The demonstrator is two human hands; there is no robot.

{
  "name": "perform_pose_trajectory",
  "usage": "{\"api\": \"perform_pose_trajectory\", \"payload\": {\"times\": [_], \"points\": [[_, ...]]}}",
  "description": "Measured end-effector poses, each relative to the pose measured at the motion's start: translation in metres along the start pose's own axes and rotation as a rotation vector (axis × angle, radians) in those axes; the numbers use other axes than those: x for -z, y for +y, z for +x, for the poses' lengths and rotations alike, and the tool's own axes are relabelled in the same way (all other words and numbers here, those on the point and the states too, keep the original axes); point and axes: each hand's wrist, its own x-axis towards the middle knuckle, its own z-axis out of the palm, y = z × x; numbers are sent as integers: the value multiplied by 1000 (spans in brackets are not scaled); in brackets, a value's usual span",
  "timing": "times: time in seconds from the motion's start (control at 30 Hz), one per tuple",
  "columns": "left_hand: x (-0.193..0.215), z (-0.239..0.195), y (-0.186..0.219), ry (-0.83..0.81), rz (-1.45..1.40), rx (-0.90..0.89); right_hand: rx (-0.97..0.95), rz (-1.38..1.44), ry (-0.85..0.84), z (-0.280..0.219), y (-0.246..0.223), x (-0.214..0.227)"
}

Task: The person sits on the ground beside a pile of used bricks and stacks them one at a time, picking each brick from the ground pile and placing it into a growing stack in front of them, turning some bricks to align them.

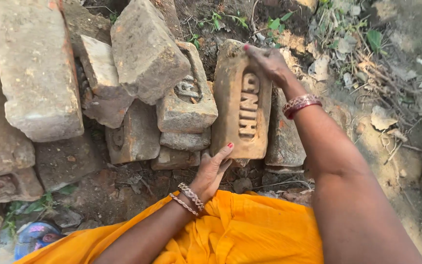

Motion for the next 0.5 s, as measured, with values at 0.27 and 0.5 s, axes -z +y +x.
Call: {"api": "perform_pose_trajectory", "payload": {"times": [0.27,0.5], "points": [[-15,-16,9,-113,-92,113,-98,-189,30,0,26,17],[-44,-5,12,-51,110,97,-31,-241,204,-45,-12,62]]}}
